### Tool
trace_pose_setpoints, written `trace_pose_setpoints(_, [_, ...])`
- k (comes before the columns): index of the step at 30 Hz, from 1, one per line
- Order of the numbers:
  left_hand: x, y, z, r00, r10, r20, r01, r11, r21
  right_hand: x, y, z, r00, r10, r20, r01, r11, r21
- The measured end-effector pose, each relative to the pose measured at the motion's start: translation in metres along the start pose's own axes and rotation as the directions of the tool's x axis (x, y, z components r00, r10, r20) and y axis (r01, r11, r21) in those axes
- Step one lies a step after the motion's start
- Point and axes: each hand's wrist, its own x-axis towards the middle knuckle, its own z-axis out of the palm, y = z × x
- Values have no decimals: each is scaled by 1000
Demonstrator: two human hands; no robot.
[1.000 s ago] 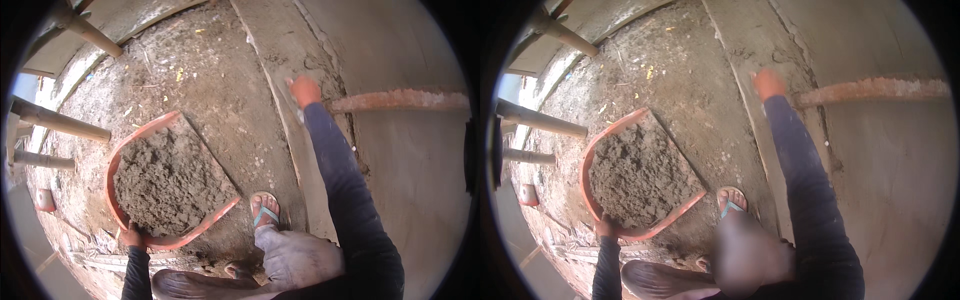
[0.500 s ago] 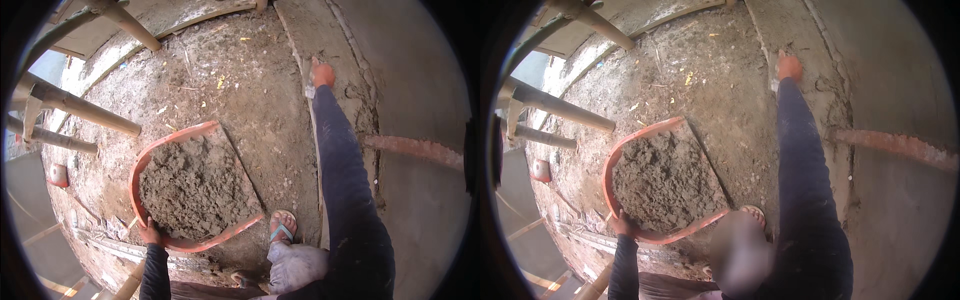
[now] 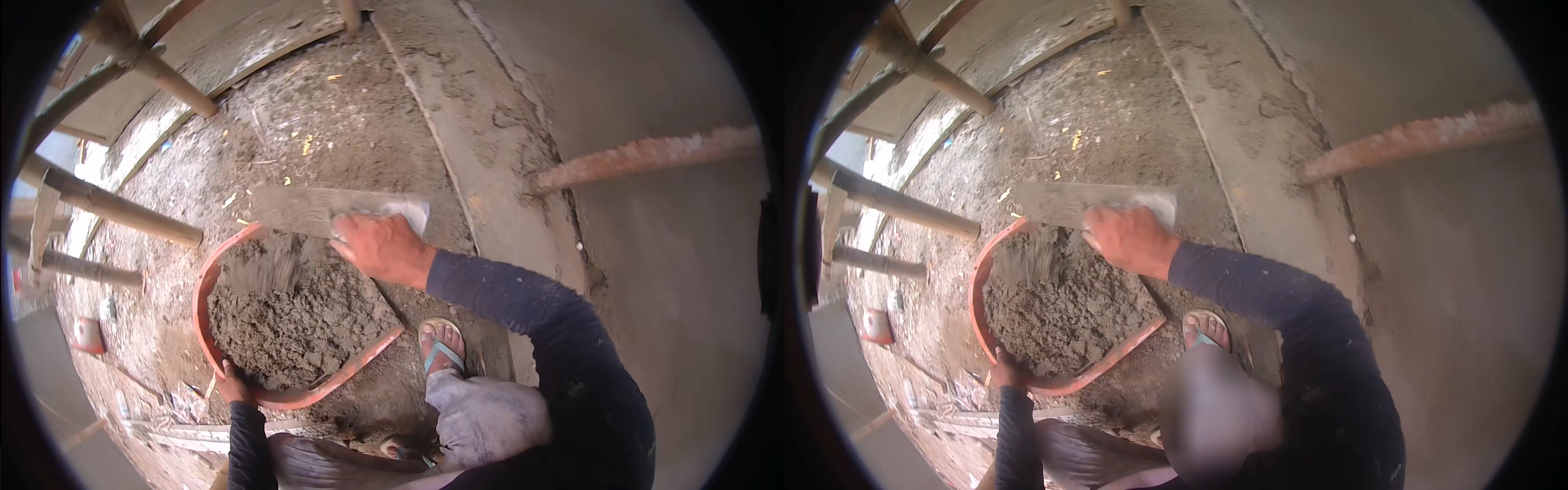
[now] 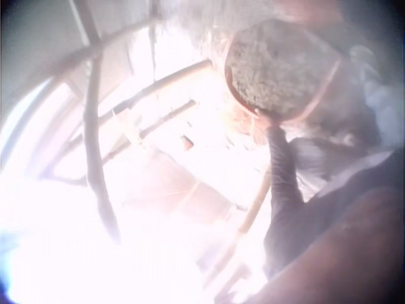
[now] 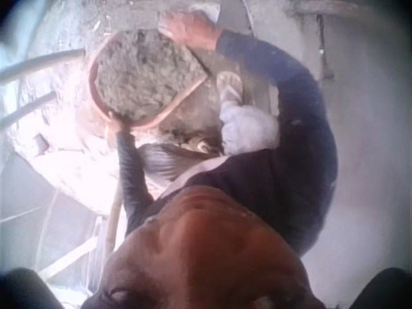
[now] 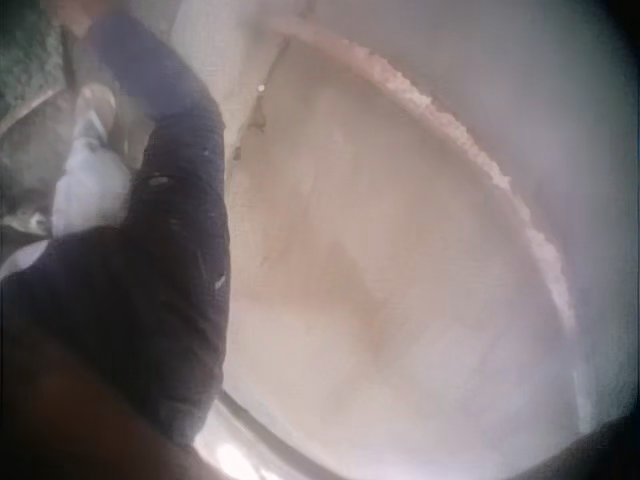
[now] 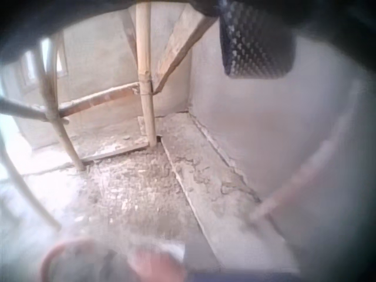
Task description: The person applies wet concrete to a lower section of a wall using a trowel, scooping the material from a red plastic container and spreading it over the surface.
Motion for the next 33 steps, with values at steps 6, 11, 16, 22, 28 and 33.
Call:
trace_pose_setpoints(6, [33, -27, -26, 1000, 14, -20, -15, 998, -57, -133, 100, 8, 477, 874, -93, -865, 485, 129])
trace_pose_setpoints(11, [2, -3, -12, 996, -68, -54, 62, 991, -119, -154, 192, -33, 554, 831, -42, -832, 554, -16])
trace_pose_setpoints(16, [-1, 5, 4, 992, -81, -95, 75, 995, -65, -25, 325, -43, 626, 725, -287, -775, 620, -125])
trace_pose_setpoints(22, [-10, 11, 13, 982, -157, -108, 149, 986, -79, 45, 366, -21, 214, 808, -549, -914, 364, 179])
trace_pose_setpoints(28, [-25, 17, 12, 986, -61, -153, 63, 998, 11, 29, 354, -14, 292, 717, -633, -843, 506, 184])
trace_pose_setpoints(33, [-21, 20, 27, 992, -72, -105, 56, 987, -152, -14, 321, -77, 508, 674, -536, -744, 657, 122])
